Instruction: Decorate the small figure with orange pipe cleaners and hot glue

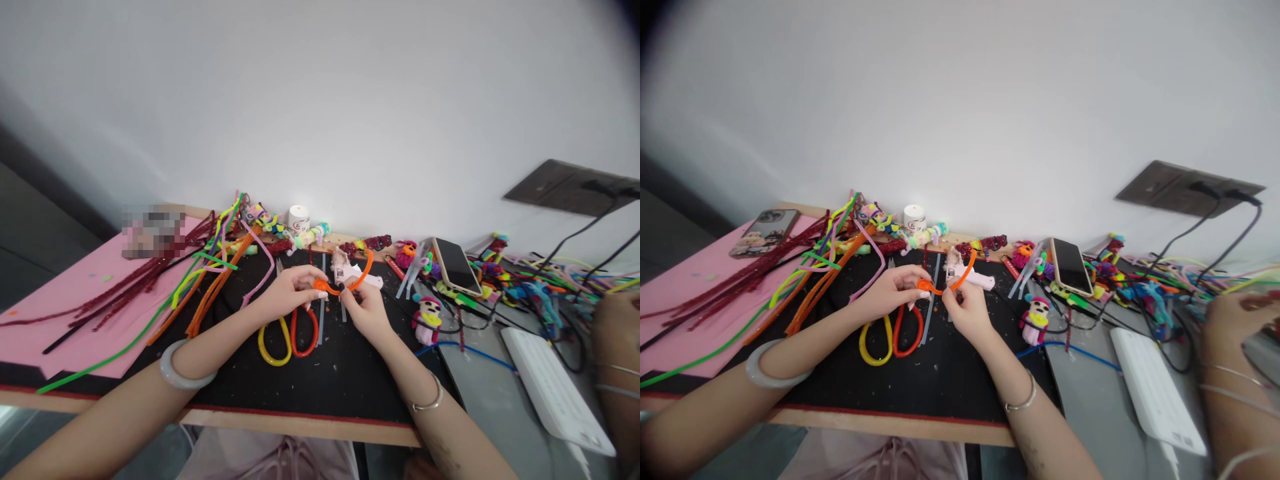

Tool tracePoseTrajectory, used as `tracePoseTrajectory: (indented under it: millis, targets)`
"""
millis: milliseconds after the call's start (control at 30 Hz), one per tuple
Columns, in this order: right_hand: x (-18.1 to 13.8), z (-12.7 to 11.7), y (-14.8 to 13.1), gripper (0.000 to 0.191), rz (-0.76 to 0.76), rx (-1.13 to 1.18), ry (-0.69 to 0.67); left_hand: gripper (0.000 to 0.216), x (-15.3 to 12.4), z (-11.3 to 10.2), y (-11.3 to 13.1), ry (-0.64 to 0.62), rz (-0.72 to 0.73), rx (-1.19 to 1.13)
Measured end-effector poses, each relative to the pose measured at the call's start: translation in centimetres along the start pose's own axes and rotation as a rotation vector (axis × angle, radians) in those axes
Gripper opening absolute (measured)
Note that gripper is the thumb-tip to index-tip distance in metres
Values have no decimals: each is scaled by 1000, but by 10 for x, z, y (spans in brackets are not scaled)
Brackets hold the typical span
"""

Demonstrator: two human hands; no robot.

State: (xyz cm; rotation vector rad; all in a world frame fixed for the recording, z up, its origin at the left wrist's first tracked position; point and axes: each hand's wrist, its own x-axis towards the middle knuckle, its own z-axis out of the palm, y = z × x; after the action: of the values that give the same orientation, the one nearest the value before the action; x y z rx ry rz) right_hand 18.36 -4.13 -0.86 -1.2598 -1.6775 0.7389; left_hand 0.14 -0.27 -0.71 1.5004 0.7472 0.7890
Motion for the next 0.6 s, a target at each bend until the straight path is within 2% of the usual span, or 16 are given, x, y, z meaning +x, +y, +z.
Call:
tracePoseTrajectory:
  millis: [600]
  targets:
    - [-1, 1, 0, 15, -28, 8, -16, 25, 0, 1, -1, -41, 5, -24]
